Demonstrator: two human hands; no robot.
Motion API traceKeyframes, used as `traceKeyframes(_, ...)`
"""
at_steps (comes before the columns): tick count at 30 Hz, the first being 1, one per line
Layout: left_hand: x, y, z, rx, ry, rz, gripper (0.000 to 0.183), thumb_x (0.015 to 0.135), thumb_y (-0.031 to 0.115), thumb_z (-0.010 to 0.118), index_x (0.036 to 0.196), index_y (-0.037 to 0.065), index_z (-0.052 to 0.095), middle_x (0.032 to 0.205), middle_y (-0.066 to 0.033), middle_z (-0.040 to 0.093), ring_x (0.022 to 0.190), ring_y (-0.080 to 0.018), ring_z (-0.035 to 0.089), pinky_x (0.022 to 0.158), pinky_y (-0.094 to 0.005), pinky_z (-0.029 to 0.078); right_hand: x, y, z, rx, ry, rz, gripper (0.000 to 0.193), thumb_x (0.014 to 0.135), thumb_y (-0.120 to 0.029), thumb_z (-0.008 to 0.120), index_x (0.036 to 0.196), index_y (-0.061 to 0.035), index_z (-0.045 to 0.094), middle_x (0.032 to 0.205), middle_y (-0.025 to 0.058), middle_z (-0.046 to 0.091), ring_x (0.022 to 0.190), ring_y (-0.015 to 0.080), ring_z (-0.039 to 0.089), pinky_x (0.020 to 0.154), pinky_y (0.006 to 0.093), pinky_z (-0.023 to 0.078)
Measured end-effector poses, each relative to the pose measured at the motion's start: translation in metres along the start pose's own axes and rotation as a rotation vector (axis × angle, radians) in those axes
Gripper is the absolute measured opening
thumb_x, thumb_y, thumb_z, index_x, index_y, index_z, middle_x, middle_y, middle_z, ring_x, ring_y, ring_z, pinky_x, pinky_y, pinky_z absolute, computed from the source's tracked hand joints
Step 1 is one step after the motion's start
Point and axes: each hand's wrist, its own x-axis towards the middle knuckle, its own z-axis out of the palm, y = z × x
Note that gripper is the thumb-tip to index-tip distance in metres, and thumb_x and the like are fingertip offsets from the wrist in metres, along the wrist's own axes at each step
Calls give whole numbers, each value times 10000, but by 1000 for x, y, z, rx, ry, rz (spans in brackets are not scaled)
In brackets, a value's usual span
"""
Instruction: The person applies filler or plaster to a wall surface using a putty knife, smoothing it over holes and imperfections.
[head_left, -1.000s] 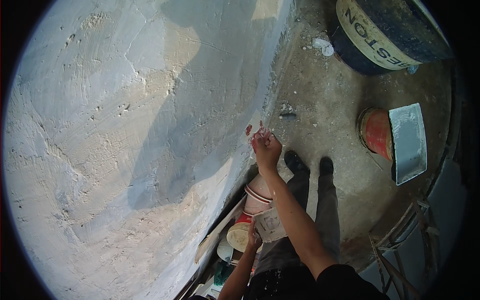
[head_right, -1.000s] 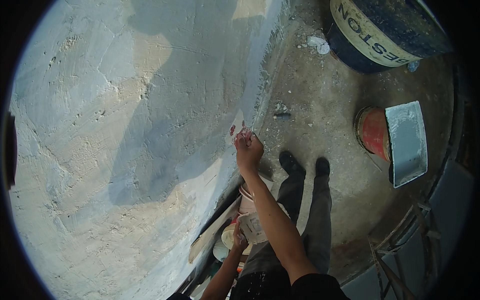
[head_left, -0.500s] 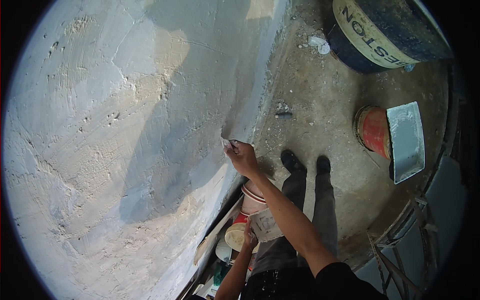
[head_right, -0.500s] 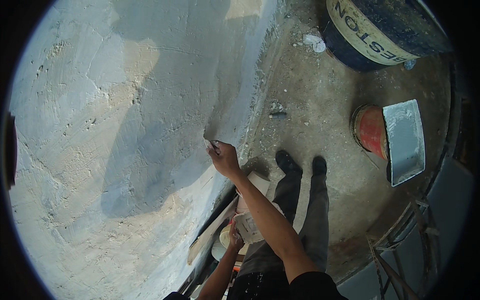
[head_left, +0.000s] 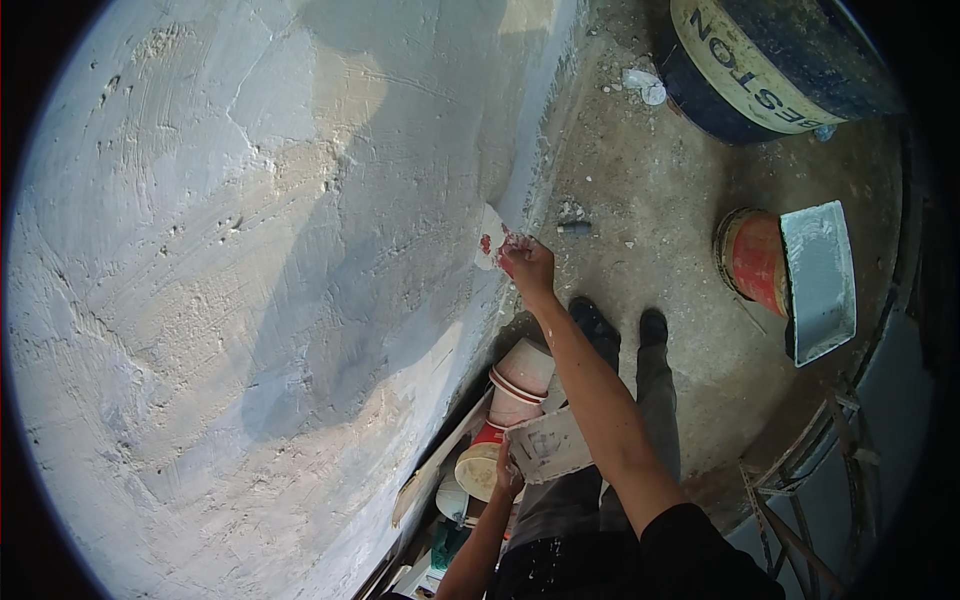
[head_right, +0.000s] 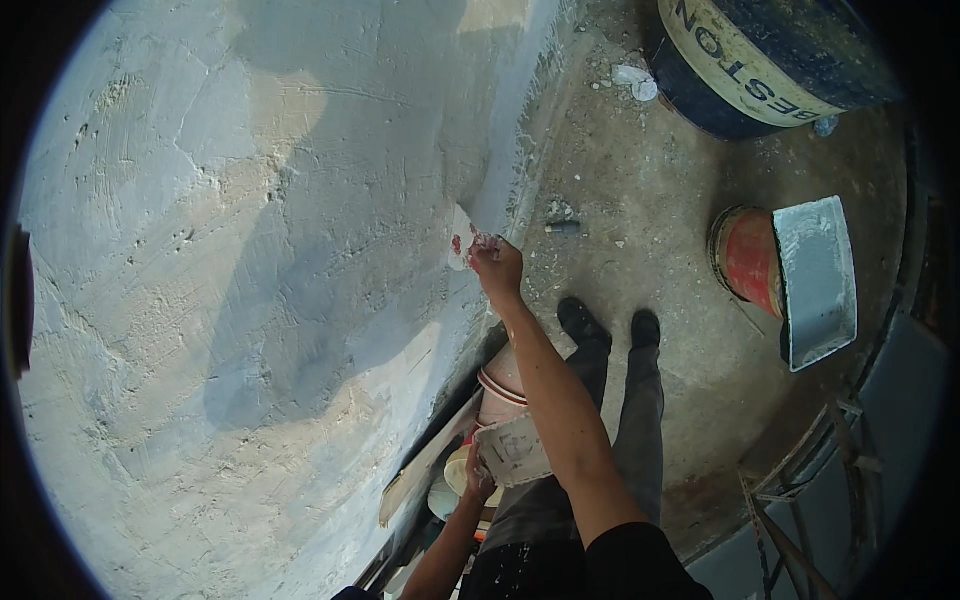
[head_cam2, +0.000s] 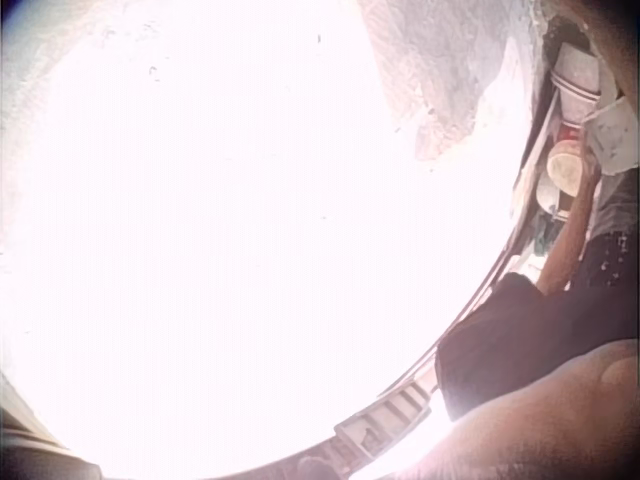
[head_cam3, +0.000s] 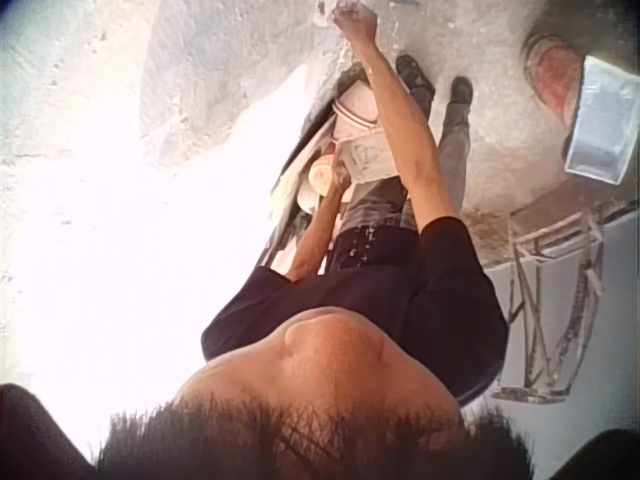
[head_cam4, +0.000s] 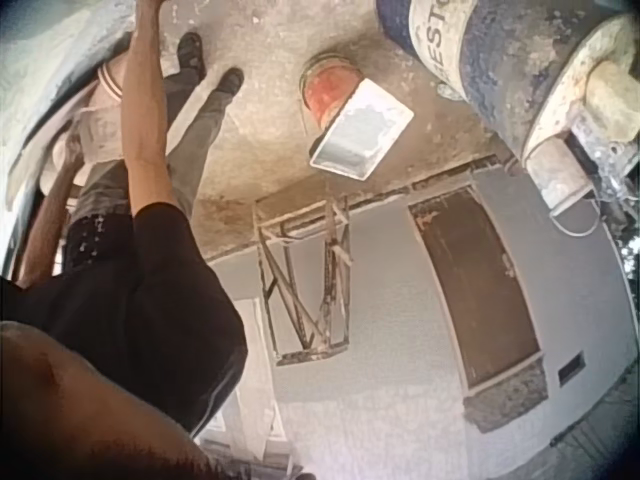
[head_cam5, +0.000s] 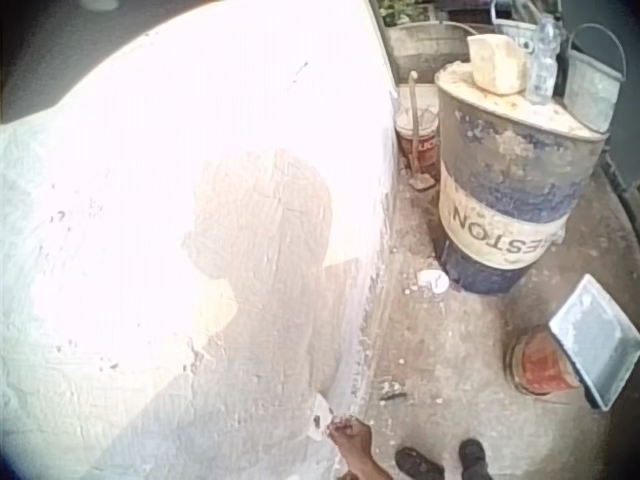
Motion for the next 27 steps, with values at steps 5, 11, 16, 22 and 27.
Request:
traceKeyframes(5, -5, 1, -19, 9, 12, 7, 538, 958, 461, 363, 1328, 75, 422, 1286, -127, 508, 1169, -283, 509, 1000, -444, 394, -14, -9, 8, 143, -129, 122, 68, 835, -48, 621, 878, 4, 615, 826, 38, 626, 727, 81, 569, 667, 232, 458)
traceKeyframes(11, -3, -1, -19, 29, 36, 38, 536, 943, 454, 390, 1327, 81, 427, 1273, -126, 518, 1165, -287, 509, 984, -439, 402, -28, -29, 7, 136, -160, 132, 70, 835, -65, 629, 860, 0, 625, 799, 26, 618, 699, 65, 550, 640, 226, 452)
traceKeyframes(16, -6, 6, -6, -4, 36, -1, 539, 942, 455, 395, 1325, 78, 431, 1271, -128, 521, 1172, -287, 503, 992, -431, 395, -41, -46, 14, 108, -186, 170, 68, 841, -59, 623, 873, 1, 630, 800, 15, 617, 703, 56, 547, 635, 219, 454)
traceKeyframes(22, -9, 13, 8, 24, 44, -28, 544, 954, 449, 367, 1339, 67, 411, 1287, -129, 509, 1184, -284, 495, 1003, -428, 384, -53, -62, 18, 160, -242, 175, 76, 842, -49, 631, 901, -2, 633, 822, 30, 632, 726, 70, 580, 673, 221, 468)
traceKeyframes(27, -11, 13, 4, 29, -54, 49, 502, 953, 394, 398, 1323, 55, 426, 1271, -116, 529, 1174, -266, 506, 1018, -406, 371, -69, -79, 32, 188, -244, 173, 75, 843, -43, 628, 902, 4, 627, 825, 36, 634, 716, 66, 576, 667, 215, 465)
